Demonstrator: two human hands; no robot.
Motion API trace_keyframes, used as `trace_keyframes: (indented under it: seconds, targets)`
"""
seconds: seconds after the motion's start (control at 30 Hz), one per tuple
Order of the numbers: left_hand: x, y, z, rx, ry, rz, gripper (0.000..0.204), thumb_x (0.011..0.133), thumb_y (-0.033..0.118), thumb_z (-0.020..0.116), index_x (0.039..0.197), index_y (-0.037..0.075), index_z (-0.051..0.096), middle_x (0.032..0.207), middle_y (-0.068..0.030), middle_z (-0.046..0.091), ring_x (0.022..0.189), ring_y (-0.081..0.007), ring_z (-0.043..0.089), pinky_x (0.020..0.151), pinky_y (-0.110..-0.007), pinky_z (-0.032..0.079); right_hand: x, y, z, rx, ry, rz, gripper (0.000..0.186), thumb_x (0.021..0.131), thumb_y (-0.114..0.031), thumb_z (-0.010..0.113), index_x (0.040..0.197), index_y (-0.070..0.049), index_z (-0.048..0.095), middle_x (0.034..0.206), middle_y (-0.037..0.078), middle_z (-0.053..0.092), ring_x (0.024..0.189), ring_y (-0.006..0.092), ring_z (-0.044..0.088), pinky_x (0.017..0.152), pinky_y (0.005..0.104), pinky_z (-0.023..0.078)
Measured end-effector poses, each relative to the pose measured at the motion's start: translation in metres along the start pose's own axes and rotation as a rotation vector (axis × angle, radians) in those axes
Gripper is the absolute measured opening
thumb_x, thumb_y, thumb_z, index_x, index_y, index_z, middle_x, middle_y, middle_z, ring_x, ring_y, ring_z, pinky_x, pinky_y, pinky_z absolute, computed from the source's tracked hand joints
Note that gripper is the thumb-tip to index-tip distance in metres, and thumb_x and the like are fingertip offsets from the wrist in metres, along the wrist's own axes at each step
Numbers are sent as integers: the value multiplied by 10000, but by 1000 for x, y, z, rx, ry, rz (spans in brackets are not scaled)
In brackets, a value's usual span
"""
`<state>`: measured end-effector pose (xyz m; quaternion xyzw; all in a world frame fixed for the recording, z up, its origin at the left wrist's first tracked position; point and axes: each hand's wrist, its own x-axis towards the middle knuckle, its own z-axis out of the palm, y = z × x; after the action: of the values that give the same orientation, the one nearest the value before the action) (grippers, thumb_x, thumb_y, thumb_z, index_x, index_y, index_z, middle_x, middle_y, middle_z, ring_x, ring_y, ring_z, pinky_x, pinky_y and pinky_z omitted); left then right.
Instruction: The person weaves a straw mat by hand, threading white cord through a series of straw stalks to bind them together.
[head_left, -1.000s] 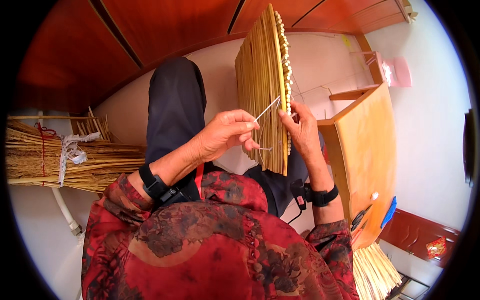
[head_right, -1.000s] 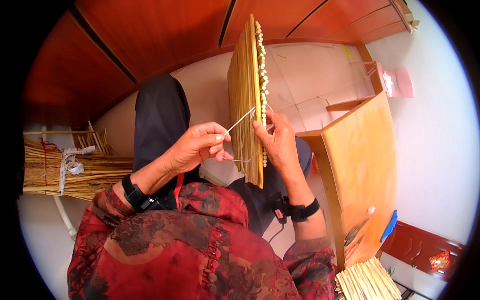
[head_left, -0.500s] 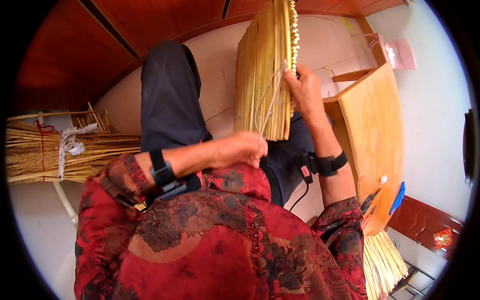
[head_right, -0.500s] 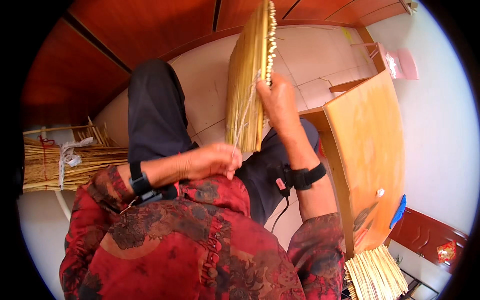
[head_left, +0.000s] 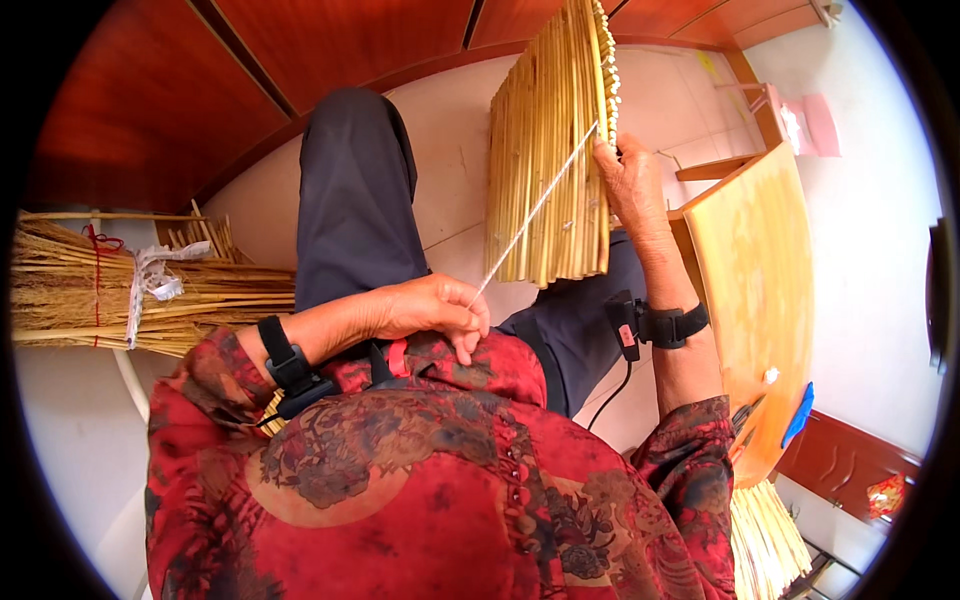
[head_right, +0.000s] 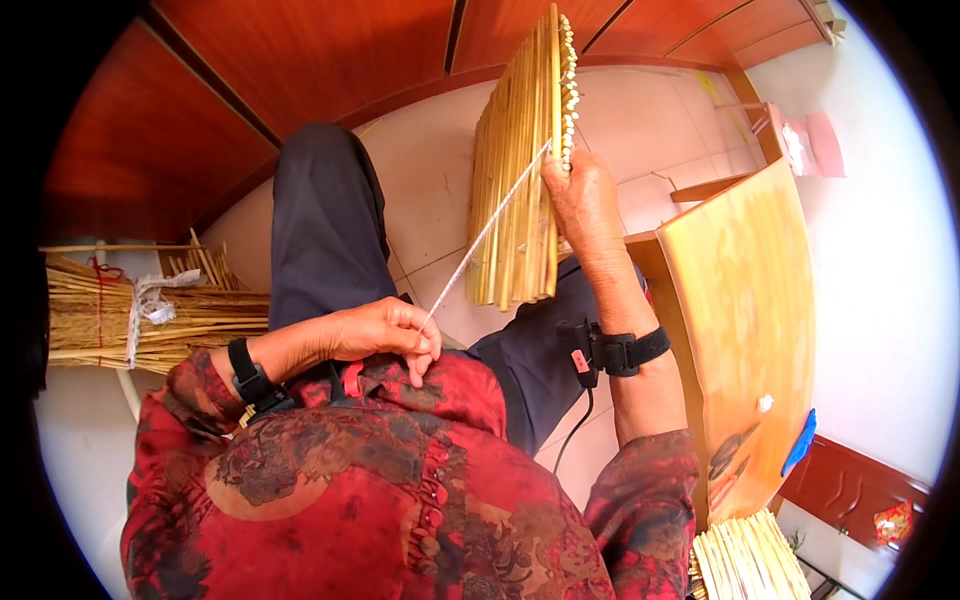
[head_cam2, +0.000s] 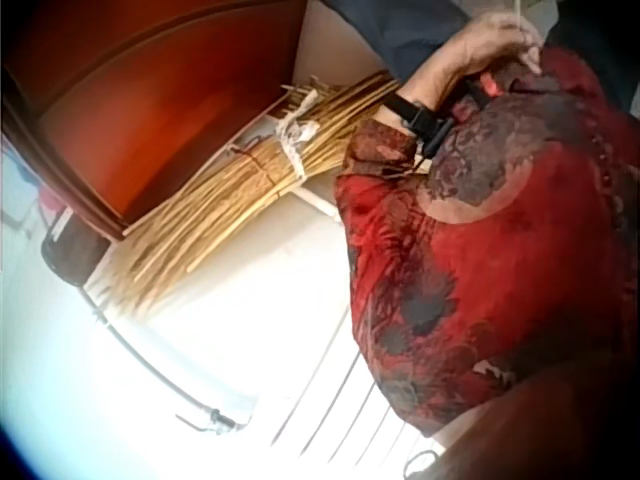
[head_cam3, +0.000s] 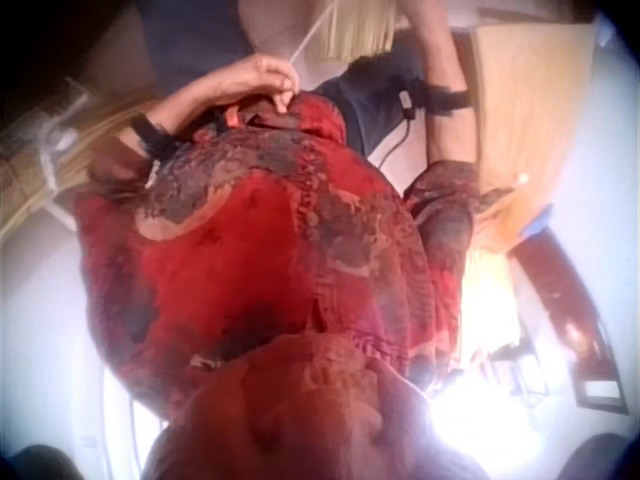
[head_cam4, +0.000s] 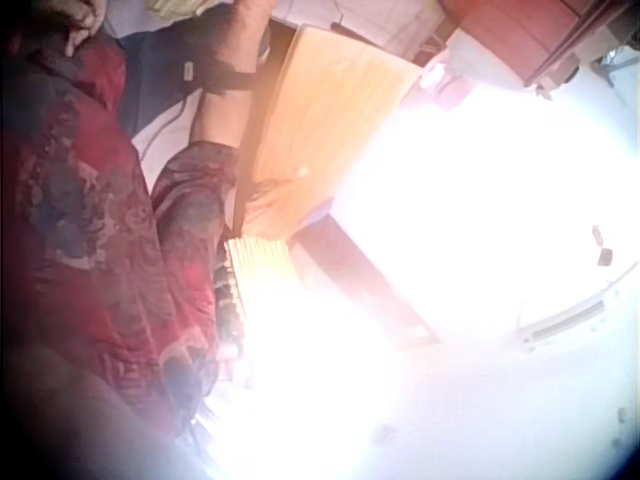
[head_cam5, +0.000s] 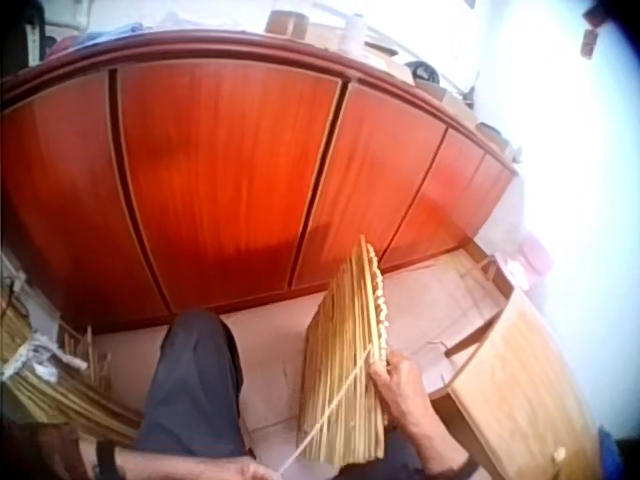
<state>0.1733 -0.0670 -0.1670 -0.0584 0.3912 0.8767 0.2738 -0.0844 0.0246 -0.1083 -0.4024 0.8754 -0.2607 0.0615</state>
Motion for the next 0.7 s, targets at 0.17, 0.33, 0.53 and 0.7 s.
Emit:
trace_keyframes:
  seconds: [0.17, 0.33, 0.53, 0.7]
  targets:
    - [-9, 35, -20, 110, 224, 219, 168, 855, 146, 566, 905, -12, 595, 759, -72, 621, 669, -133, 604, 655, -252, 494, -15, -6, -1, 104, 33, -39, 321, 813, -243, 541, 802, 77, 567, 740, 274, 547, 739, 413, 541, 674, 444, 423]
    - [-70, 95, -46, 118, 615, 499, 133, 837, 147, 571, 863, 16, 577, 568, 23, 467, 441, -64, 418, 553, -265, 468, -47, -6, -5, 150, -37, -50, 266, 808, -175, 581, 950, 49, 561, 799, 218, 527, 731, 343, 525, 666, 394, 420]
    - [-115, 126, -59, 187, 892, 666, 141, 858, 153, 550, 909, 27, 584, 559, 48, 402, 478, -45, 367, 556, -207, 401, -64, -33, 8, 316, -138, -5, 336, 809, -199, 626, 1051, 28, 570, 817, 156, 538, 683, 241, 519, 632, 337, 429]
    - [-111, 155, -51, 532, 1087, 751, 150, 874, 157, 532, 885, 25, 604, 578, 48, 426, 535, -38, 408, 552, -195, 377, -58, -23, 5, 716, -188, 174, 242, 857, -189, 578, 1022, -14, 610, 738, 34, 523, 590, 111, 460, 535, 241, 389]
